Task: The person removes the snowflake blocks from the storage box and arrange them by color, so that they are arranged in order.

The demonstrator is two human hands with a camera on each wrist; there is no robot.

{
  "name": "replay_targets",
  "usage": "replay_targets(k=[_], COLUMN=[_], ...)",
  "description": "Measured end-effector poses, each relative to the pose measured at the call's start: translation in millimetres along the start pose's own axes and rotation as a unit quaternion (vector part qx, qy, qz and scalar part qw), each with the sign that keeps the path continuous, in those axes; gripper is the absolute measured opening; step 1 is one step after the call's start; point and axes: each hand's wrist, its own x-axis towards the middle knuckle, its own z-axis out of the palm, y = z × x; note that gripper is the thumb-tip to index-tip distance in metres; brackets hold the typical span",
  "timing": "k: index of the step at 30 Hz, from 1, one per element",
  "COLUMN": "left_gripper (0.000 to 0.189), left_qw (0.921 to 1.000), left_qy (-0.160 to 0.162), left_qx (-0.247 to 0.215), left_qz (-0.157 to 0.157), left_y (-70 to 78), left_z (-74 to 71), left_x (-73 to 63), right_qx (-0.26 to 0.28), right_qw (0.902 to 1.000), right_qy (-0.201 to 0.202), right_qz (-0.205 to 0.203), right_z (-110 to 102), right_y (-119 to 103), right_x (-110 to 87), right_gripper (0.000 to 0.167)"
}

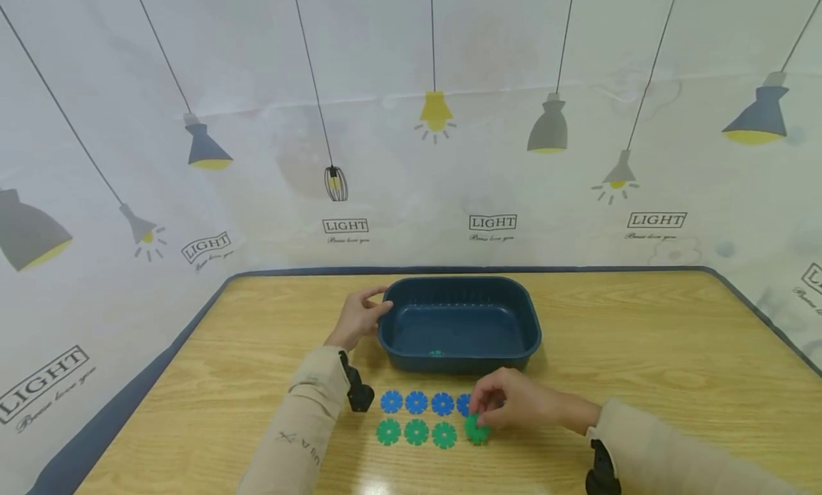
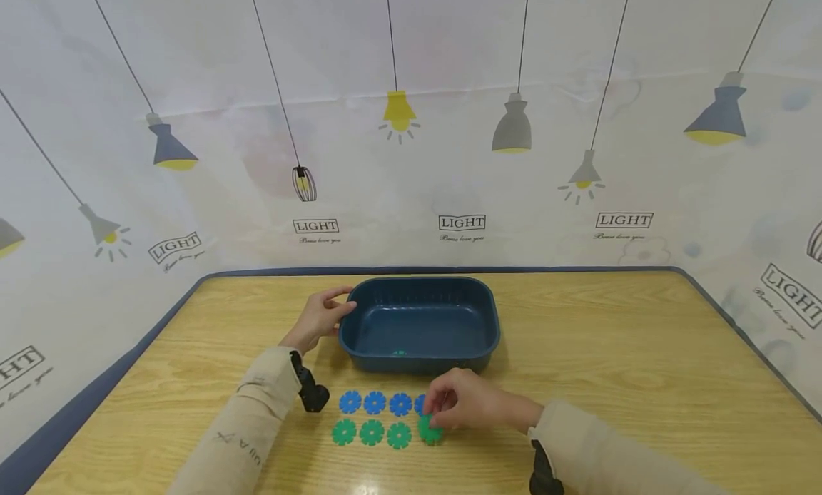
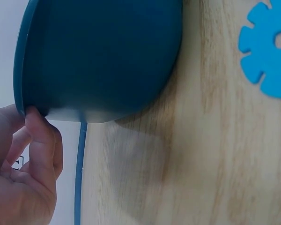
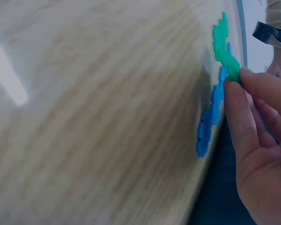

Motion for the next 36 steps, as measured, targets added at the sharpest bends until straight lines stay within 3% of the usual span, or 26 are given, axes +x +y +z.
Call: replay_targets(k=[13,24,36], left_gripper=[0.039,0.038,0.037], left_qw=[0.9999,0.9994,0.9996], left_qy=[0.011,0.025,0.02], left_qx=[0.003,0.024,0.02], left_qz=[0.005,0.005,0.007], left_y=[0.5,-1.0,-1.4], left_z=[0.4,2.4,2.2], left_x=[2.7,3.7,2.9], right_qx=[-0.12,-0.155,-0.168], right_qw=[0.9911,0.9857,0.9834], right_qy=[0.045,0.055,0.059], right_qz=[0.036,0.036,0.036], right_z=[12.6,18.5,20.5], right_y=[-2.7,-6.2,-6.0], right_x=[1.8,2.7,1.1], right_gripper=[0.008,0.01,0.011])
